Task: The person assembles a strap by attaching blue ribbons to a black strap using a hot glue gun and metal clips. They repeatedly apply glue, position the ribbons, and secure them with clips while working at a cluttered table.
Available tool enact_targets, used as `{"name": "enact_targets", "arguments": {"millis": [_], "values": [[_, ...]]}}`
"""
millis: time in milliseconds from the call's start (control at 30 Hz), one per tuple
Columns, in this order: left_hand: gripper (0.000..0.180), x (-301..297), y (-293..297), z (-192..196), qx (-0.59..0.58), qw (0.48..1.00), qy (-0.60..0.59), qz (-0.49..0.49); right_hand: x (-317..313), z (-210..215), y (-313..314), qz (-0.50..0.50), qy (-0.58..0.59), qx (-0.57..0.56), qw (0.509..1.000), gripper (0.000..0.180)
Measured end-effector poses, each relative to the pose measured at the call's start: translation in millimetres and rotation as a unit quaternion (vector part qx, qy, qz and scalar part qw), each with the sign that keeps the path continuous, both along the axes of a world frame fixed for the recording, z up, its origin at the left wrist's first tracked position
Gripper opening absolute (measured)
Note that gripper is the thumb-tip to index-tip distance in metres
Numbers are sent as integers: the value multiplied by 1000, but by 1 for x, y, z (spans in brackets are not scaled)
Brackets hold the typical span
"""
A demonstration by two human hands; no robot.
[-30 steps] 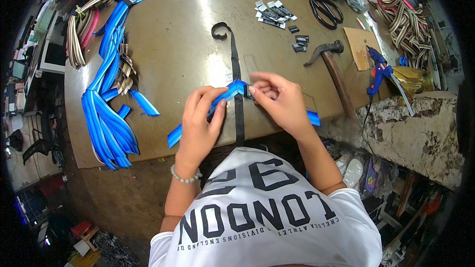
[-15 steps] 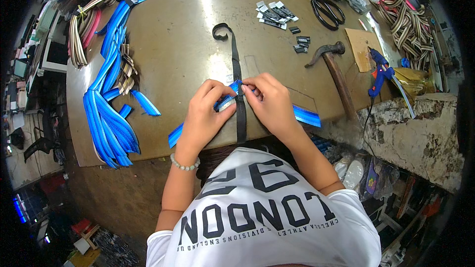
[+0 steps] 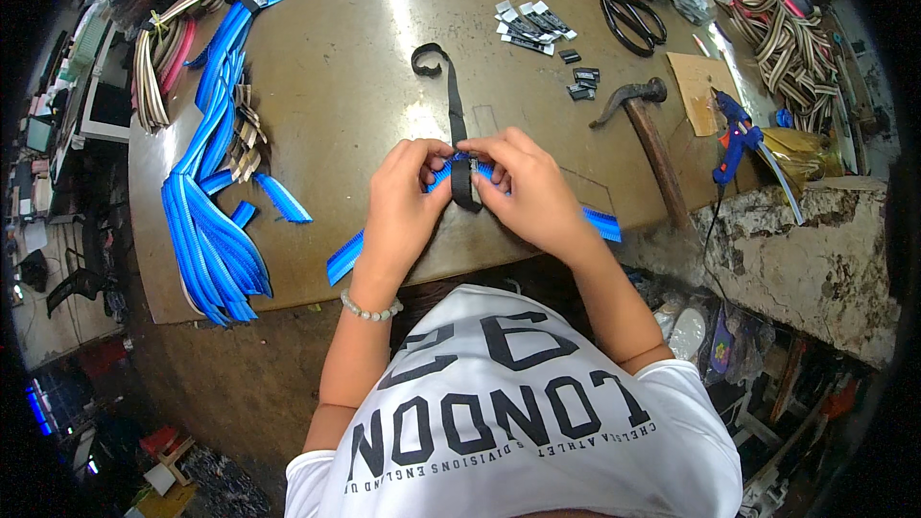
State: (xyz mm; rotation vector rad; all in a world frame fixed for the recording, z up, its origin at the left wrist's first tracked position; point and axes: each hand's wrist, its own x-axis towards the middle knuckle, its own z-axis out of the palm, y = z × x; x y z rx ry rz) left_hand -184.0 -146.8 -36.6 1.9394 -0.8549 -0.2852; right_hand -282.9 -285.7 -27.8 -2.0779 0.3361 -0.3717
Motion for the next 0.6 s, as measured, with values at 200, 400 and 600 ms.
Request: {"name": "enact_targets", "arguments": {"millis": [200, 400, 600], "values": [[32, 1, -1, 2, 14, 1000, -16, 5, 25, 6, -15, 32, -2, 70, 997, 17], [29, -1, 2, 3, 26, 999, -20, -10, 41, -15, -19, -27, 47, 156, 986, 13], [26, -5, 3, -1, 24, 995, -88, -29, 56, 4, -22, -100, 113, -99, 984, 17]]}}
